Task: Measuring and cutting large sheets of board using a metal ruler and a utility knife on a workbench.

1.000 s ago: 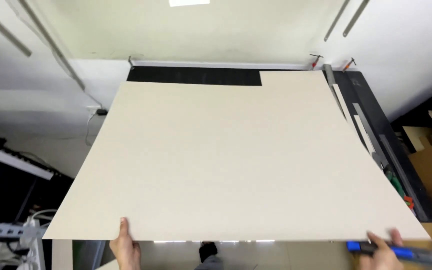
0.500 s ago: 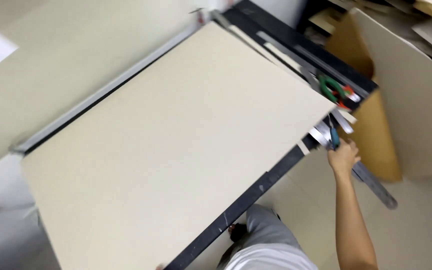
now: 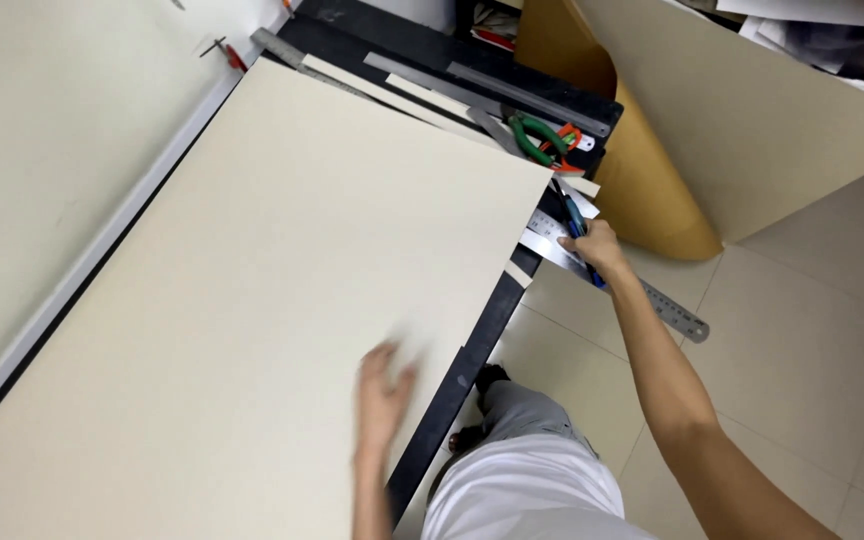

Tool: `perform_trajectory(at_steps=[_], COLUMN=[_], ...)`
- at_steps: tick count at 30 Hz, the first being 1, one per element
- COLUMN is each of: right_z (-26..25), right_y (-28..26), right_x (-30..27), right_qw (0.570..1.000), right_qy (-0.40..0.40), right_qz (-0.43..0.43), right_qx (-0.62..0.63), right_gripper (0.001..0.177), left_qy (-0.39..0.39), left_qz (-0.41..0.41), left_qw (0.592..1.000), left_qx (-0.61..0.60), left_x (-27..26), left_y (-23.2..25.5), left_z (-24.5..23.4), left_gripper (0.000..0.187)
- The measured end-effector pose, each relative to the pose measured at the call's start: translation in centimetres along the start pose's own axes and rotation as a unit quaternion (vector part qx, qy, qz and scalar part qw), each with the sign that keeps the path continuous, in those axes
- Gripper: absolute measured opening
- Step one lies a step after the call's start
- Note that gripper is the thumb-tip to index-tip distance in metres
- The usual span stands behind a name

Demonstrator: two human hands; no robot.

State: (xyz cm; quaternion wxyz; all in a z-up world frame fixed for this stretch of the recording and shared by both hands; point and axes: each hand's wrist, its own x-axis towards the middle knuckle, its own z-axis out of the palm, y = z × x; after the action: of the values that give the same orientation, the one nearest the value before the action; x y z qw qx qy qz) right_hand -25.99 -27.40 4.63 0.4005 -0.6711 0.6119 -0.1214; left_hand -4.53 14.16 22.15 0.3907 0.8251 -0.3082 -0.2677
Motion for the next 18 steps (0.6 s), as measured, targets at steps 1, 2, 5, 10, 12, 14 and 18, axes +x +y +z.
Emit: perform_trajectory(at_steps=[1,2,5,10,12,14,18], right_z=[-0.6,-1.2,-2.2,-6.1,-7.6,-9.2,-11.9], right_y=[-0.3,-1.0,-2.6,-1.8,-0.6,-1.1,1.6], right_x=[-0.7,-1.1,-3.6,-6.4,-7.2,-8.2,-9.1], right_qw=[1.0,1.0,0.997,0.99,0.987,0.985,0.974], right_qy=[0.002,0.025,0.065,0.124,0.157,0.171,0.198], right_qz=[0.001,-0.002,0.003,-0.025,0.013,0.011,0.015], right_qx=[0.0,-0.013,-0.031,-0.068,-0.034,0.006,0.112], right_gripper=[0.035,0.033,0.029,0.031,0.031,0.03,0.025], left_qy=[-0.002,-0.008,-0.055,-0.103,-0.097,-0.082,-0.015], left_qz=[0.002,0.103,0.205,0.186,0.207,0.212,0.253], left_qw=[1.0,0.991,0.945,0.912,0.91,0.912,0.913], left_qx=[0.0,0.087,0.247,0.351,0.347,0.341,0.32], left_x=[1.3,2.9,6.9,9.2,8.2,7.9,7.2], left_y=[1.1,2.2,4.4,7.2,8.4,10.3,12.0], left_z=[3.2,6.3,12.5,13.4,11.8,9.7,7.3], left_gripper=[0.049,0.058,0.073,0.089,0.094,0.098,0.1])
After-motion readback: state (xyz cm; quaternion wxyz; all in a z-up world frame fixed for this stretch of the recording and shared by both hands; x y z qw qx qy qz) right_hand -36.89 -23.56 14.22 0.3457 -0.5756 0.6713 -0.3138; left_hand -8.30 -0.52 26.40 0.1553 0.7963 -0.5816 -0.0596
